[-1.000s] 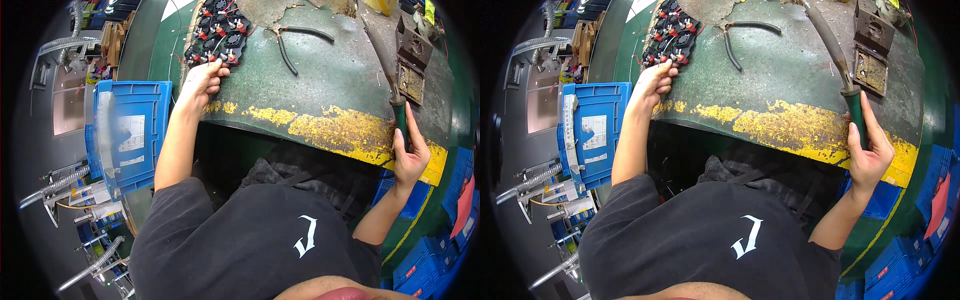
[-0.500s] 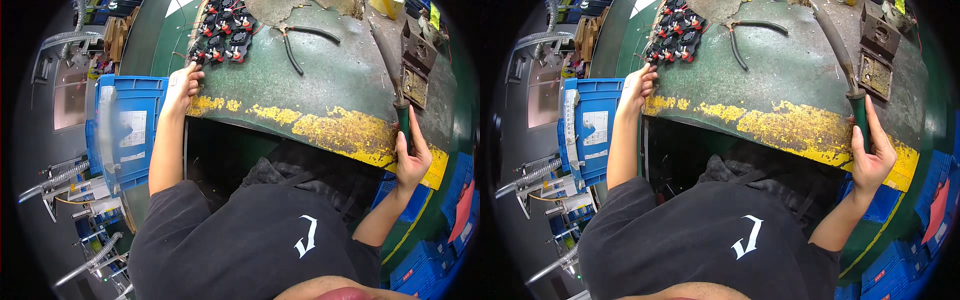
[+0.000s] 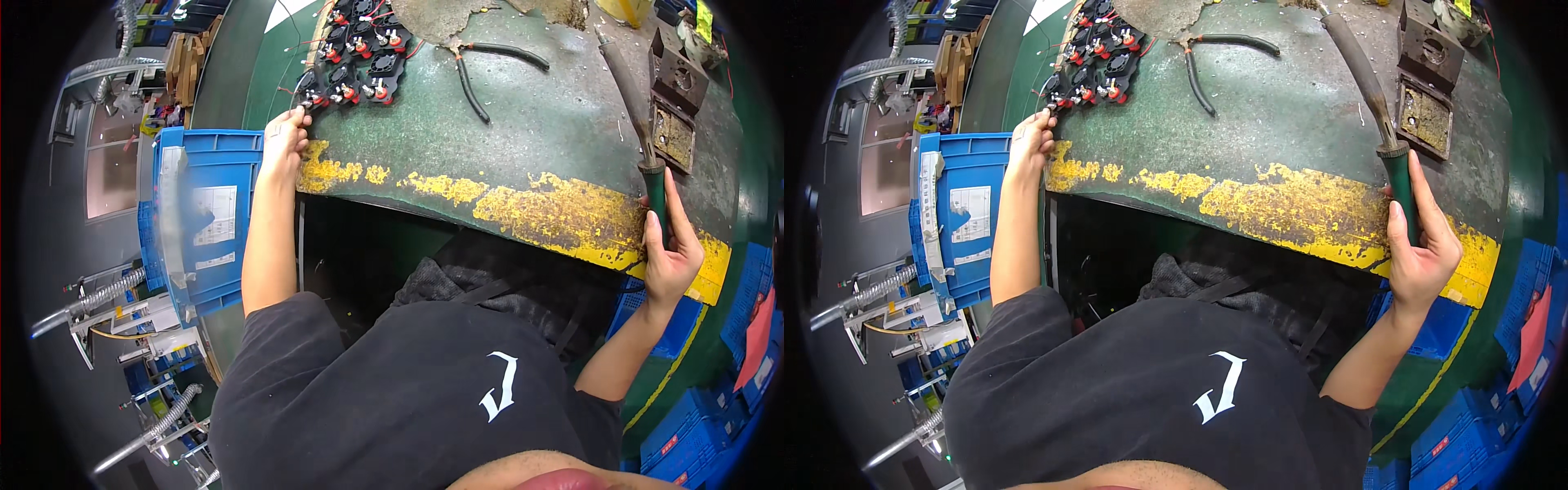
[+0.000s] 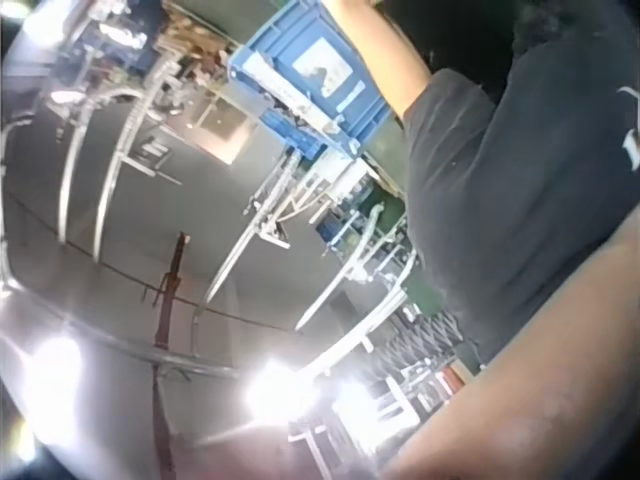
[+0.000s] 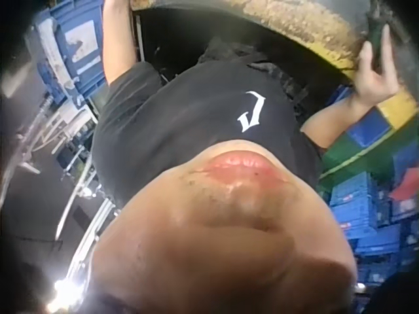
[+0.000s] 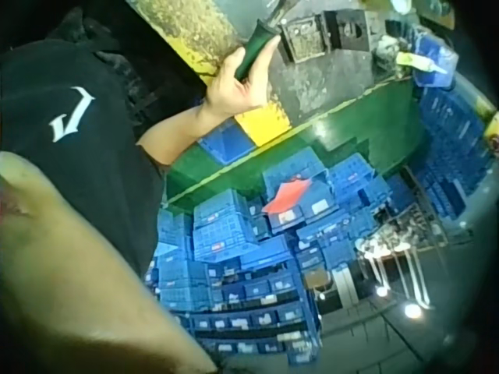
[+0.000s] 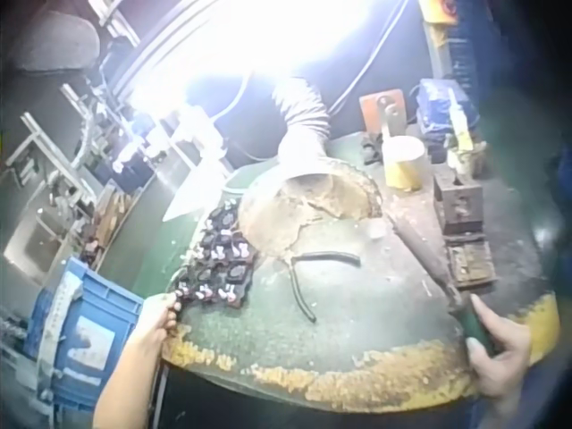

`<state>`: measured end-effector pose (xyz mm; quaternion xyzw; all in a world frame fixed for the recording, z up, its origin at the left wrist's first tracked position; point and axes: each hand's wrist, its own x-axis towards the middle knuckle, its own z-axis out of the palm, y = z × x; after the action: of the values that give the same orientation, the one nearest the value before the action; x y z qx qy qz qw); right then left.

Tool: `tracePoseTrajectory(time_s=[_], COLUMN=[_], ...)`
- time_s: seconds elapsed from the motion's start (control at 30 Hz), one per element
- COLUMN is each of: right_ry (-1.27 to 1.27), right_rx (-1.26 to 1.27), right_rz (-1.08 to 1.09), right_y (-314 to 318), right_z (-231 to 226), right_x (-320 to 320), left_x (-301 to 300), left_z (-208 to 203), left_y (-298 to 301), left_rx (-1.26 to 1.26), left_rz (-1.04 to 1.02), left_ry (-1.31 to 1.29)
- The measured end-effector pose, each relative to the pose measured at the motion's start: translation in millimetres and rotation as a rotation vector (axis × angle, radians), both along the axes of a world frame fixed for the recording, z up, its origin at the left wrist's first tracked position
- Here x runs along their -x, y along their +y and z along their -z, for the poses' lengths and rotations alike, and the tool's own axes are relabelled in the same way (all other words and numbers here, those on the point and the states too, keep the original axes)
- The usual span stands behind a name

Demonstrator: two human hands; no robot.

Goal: Soldering wires to small cooling fans at an industrial workbench.

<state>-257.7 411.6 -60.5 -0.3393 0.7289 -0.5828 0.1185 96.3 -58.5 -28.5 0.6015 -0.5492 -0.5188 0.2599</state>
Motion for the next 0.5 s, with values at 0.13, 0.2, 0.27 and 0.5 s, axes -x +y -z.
tracePoseTrajectory(time_s=[0.13,0.2,0.27,0.5], right_ry=[0.016,0.028,0.032,-0.024], right_rx=[0.012,0.011,0.025,-0.005], right_rz=[-0.001,-0.002,0.010,-0.008], right_y=[-0.4,-0.8,-1.9,1.3], right_z=[1.8,2.2,2.5,2.5], right_x=[0.6,0.6,0.2,1.3], left_x=[-11.8,-13.9,-13.9,-2.1], left_z=[-2.5,-5.7,-10.9,-10.8], left_y=[-11.0,-16.8,-21.9,-20.4], left_rx=[0.021,0.034,-0.023,-0.056], left_rz=[0.035,0.041,0.076,0.144], left_ry=[-0.020,-0.030,-0.036,-0.181])
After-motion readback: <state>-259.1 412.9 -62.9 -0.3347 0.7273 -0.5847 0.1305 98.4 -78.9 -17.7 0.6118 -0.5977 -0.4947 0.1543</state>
